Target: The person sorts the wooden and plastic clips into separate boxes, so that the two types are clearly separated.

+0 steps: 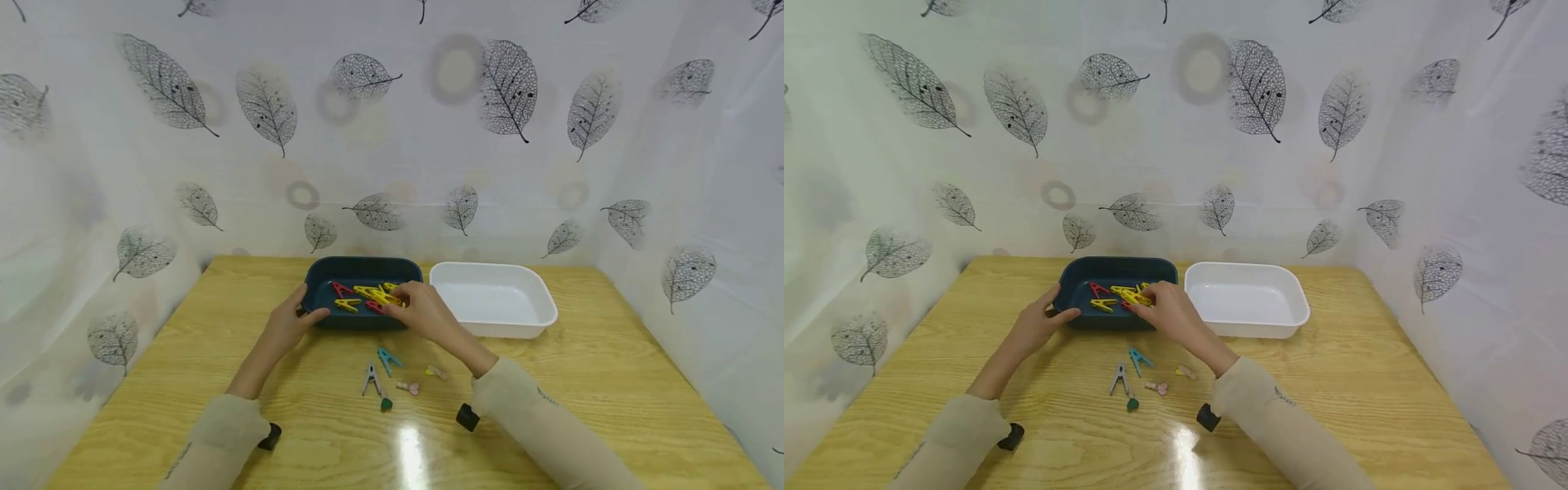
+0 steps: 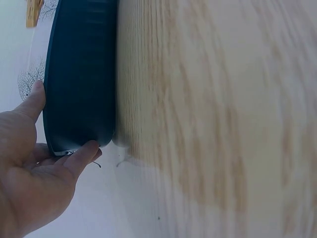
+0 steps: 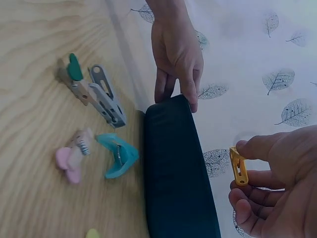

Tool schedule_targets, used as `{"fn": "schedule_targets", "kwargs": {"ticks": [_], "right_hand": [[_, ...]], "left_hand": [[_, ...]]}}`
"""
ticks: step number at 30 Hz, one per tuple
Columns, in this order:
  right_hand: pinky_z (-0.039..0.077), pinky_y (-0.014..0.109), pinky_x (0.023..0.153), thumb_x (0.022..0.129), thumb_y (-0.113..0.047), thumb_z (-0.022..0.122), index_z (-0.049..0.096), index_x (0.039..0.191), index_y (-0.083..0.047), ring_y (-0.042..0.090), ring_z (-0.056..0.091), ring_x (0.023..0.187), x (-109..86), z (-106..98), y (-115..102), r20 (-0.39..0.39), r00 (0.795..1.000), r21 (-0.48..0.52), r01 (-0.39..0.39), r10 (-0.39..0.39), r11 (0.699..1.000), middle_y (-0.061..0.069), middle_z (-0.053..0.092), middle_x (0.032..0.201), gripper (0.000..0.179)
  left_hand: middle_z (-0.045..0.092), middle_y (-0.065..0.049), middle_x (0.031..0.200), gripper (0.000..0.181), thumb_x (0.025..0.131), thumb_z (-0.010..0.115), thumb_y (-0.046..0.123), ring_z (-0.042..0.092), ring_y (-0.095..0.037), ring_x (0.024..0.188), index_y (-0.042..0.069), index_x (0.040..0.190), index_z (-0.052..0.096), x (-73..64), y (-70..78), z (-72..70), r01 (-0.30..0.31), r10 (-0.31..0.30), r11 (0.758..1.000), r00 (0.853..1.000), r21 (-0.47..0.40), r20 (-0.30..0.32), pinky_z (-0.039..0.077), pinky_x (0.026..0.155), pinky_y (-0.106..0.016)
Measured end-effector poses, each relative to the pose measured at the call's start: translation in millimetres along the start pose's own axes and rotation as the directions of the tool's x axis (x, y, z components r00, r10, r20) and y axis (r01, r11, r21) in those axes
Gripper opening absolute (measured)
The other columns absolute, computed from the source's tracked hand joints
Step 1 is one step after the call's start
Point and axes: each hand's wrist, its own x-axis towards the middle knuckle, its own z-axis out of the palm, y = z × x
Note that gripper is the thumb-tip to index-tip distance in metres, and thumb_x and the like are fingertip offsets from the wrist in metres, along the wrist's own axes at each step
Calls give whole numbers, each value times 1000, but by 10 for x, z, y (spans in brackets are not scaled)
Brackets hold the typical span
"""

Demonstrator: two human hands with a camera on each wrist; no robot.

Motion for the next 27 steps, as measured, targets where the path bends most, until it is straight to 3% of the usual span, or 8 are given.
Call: {"fn": "schedule_targets", "kwargs": {"ticks": [4, 8, 11, 15, 17, 22, 27], "right_hand": [[51, 30, 63, 96, -22, 77, 79, 108, -4, 14, 59, 70, 151, 43, -32, -2, 1000, 22, -30, 30, 999, 6, 72, 94, 22], [56, 33, 70, 97, -25, 76, 79, 112, -4, 15, 64, 75, 300, 83, -66, 1, 999, 22, -40, 40, 999, 8, 75, 101, 26], [53, 29, 62, 97, -26, 75, 80, 105, -6, 12, 61, 64, 405, 119, -92, 11, 999, 40, -39, 39, 998, 4, 73, 89, 22], [40, 26, 52, 98, -27, 75, 78, 97, -6, 12, 50, 52, 527, 184, -136, 27, 999, 73, -45, 43, 996, 3, 66, 72, 22], [40, 26, 54, 98, -29, 75, 78, 100, -5, 14, 51, 55, 578, 221, -158, 24, 998, 70, -52, 51, 996, 5, 68, 75, 25], [54, 29, 70, 96, -29, 76, 78, 114, -2, 15, 65, 76, 693, 334, -207, 7, 998, 47, -69, 69, 996, 10, 76, 103, 32], [41, 22, 55, 94, -31, 79, 79, 105, -4, 10, 52, 59, 814, 453, -277, 8, 996, 52, -84, 84, 995, 10, 73, 88, 29]], "left_hand": [[13, -27, 168, 89, 103, 65, 36, 27, -46, 150, -5, 163, 13, 9, -9, 1, 1, -1, 1000, 1000, -9, 2, 28, 121, -54], [13, -27, 168, 89, 103, 66, 36, 25, -46, 150, -5, 163, 13, 20, -16, 2, 3, -3, 1000, 1000, -16, 3, 27, 121, -54], [13, -27, 168, 89, 103, 66, 36, 26, -46, 151, -5, 163, 13, 29, -21, 6, 3, -3, 1000, 1000, -17, 1, 27, 121, -55], [13, -26, 168, 89, 103, 66, 36, 25, -45, 151, -4, 163, 13, 36, -45, 6, 4, -4, 1000, 1000, -18, 0, 28, 121, -54], [13, -26, 168, 90, 103, 66, 37, 26, -45, 151, -4, 163, 12, 40, -53, 6, -1, 1, 1000, 1000, -26, 1, 29, 121, -53], [13, -27, 168, 92, 102, 66, 39, 27, -45, 150, -4, 163, 13, 46, -52, 9, -13, 13, 999, 1000, -38, 3, 32, 119, -53], [13, -26, 168, 90, 103, 65, 37, 27, -44, 150, -4, 163, 13, 40, -60, 4, -9, 9, 999, 1000, -38, 1, 32, 119, -53]]}}
